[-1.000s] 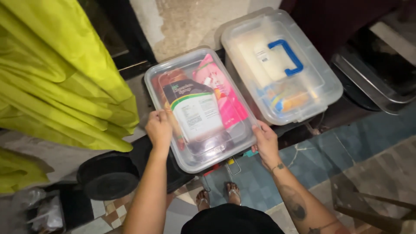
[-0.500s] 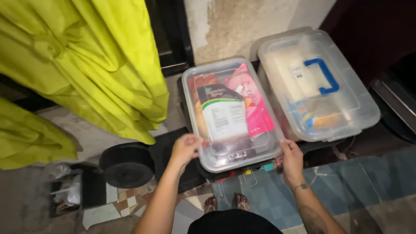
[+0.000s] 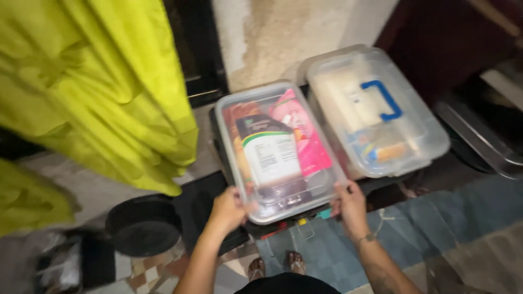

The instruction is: Organize items into plastic containers on a table and clean the surface.

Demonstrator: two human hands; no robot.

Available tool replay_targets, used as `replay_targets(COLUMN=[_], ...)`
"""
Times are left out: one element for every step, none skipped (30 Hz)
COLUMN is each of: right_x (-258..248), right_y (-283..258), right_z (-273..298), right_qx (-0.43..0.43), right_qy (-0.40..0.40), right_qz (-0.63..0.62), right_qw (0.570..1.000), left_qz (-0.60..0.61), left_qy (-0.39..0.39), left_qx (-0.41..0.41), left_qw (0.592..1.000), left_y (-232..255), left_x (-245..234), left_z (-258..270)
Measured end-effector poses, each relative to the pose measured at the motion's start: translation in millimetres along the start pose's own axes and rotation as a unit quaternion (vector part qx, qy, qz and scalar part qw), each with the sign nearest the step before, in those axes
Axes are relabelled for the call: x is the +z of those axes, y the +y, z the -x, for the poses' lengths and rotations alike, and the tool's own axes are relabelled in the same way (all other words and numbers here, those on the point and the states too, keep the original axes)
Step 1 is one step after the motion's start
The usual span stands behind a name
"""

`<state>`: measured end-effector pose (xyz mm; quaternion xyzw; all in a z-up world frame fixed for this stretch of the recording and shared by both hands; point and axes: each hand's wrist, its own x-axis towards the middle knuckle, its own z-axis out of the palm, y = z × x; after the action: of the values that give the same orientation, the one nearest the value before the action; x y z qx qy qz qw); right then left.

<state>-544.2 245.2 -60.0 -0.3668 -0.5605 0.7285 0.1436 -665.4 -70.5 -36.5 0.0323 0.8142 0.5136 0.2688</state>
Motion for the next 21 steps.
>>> replay_targets(right_x=[-0.9,-1.4,0.0,-0.2,-0.7,-0.9,-0.5,0.0,0.9,-0.2,-0.2,0.3,4.3,8.7,12.6,18.9,24.9,30.6,31.8,32.4,33.0], right_y=[-0.9,-1.7,-0.5,0.3,1.8,3.6,3.2,2.9,2.5,3.3,4.1,5.0,0.2,-4.7,-11.1,-20.8,-31.3,-41.8,-38.5,-35.4,-32.4], right_z=[5.0,10.1,16.2,16.6,17.8,19.2,19.8,20.7,21.2,21.4,21.5,21.6,26.4,31.3,35.4,45.0,54.4,63.8,65.2,66.1,66.9], right_qx=[-0.003,-0.007,-0.008,-0.009,-0.016,-0.023,-0.024,-0.023,-0.022,-0.024,-0.019,-0.014,-0.016,-0.058,-0.101,-0.103,-0.218,-0.324,-0.326,-0.371,-0.409], right_qy=[0.008,-0.006,-0.022,-0.016,-0.031,-0.045,-0.038,-0.037,-0.036,-0.029,-0.011,0.007,0.012,0.053,0.094,0.099,0.123,0.143,0.151,0.131,0.111], right_qz=[-0.003,0.001,0.006,0.003,-0.006,-0.015,-0.016,-0.017,-0.019,-0.021,-0.012,-0.002,-0.004,0.075,0.154,0.153,0.274,0.387,0.387,0.452,0.512], right_qw=[1.000,1.000,1.000,1.000,0.999,0.999,0.999,0.999,0.999,0.999,1.000,1.000,1.000,0.994,0.978,0.978,0.929,0.851,0.849,0.801,0.747], left_qz=[-0.002,0.059,0.119,0.116,0.136,0.155,0.152,0.066,-0.020,-0.023,-0.109,-0.190,-0.191,-0.261,-0.327,-0.325,-0.342,-0.356,-0.355,-0.381,-0.406], left_qy=[-0.007,-0.040,-0.071,-0.077,-0.086,-0.095,-0.102,-0.085,-0.067,-0.073,0.001,0.074,0.070,0.089,0.109,0.106,0.043,-0.020,-0.022,-0.006,0.010], left_qx=[0.005,-0.033,-0.074,-0.072,-0.085,-0.099,-0.098,-0.092,-0.084,-0.081,0.009,0.102,0.106,0.182,0.257,0.262,0.320,0.375,0.382,0.401,0.421], left_qw=[1.000,0.997,0.988,0.988,0.983,0.978,0.978,0.990,0.994,0.994,0.994,0.974,0.973,0.944,0.903,0.902,0.883,0.856,0.853,0.833,0.811], left_y=[-5.0,-10.3,-17.4,-19.1,-21.8,-24.6,-12.9,-1.4,10.4,39.7,68.4,96.9,101.1,105.4,110.5,100.2,91.1,82.5,80.6,79.2,78.7], left_x=[3.5,6.6,7.7,7.9,8.3,8.4,5.9,3.2,0.1,-3.8,-8.8,-14.5,-11.8,-9.5,-6.6,2.0,11.4,21.4,28.9,37.1,45.5], left_z=[1.3,2.6,5.6,2.0,-0.8,-3.5,2.0,7.9,13.0,34.0,55.3,76.9,77.1,77.6,77.5,63.1,48.4,33.9,27.9,21.8,15.4])
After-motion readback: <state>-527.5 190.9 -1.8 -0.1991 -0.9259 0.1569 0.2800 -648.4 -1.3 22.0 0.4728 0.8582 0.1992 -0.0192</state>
